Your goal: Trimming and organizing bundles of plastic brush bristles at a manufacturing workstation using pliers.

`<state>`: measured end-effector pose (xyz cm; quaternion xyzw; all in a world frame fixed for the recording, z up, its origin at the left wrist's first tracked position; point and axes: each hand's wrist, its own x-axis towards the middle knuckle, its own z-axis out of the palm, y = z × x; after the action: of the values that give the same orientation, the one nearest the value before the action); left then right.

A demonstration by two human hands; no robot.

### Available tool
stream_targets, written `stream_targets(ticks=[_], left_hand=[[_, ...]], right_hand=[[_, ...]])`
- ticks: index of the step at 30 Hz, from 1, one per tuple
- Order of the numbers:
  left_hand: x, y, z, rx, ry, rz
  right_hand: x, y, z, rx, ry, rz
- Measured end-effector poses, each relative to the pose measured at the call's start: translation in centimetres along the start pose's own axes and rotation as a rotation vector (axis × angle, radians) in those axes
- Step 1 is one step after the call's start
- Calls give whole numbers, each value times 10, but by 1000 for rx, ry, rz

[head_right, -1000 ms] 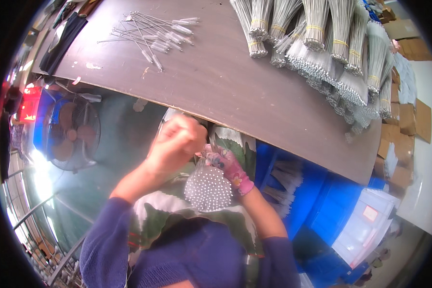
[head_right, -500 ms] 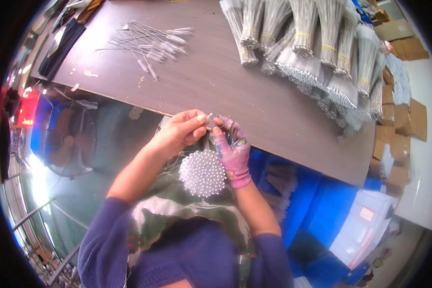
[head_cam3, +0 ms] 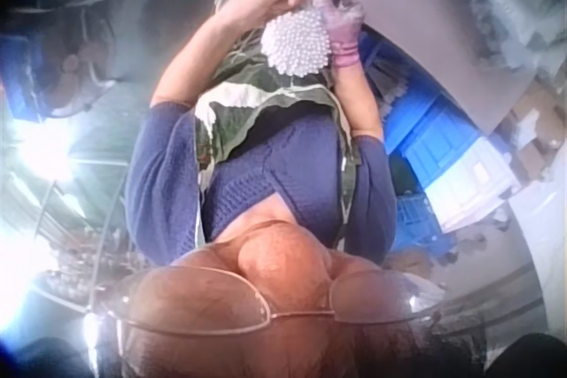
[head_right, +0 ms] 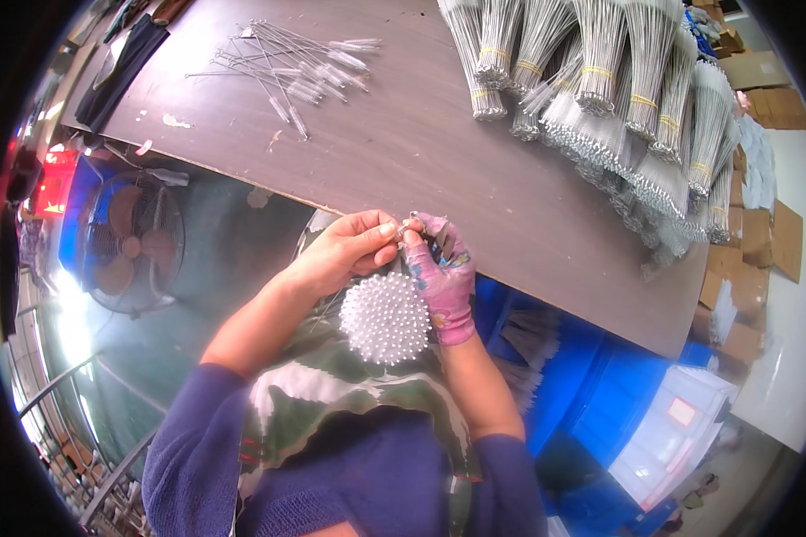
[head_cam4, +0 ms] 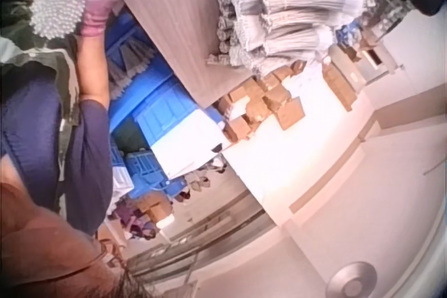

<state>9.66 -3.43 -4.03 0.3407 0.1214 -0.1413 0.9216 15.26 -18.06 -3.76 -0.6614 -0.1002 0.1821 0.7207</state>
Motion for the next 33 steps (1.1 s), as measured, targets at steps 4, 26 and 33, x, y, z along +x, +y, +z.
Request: stream_targets(ticks=[4,26,33], left_hand=[[-2,1,4,52,53,21],[5,-4,1,104,224,50],[-3,-2,-5,174,269,210]], right_hand=[[6,2,-6,-32,22,38],[40,-9,-17,-349,15,43],[55,-66,-37,-102,-123,154]])
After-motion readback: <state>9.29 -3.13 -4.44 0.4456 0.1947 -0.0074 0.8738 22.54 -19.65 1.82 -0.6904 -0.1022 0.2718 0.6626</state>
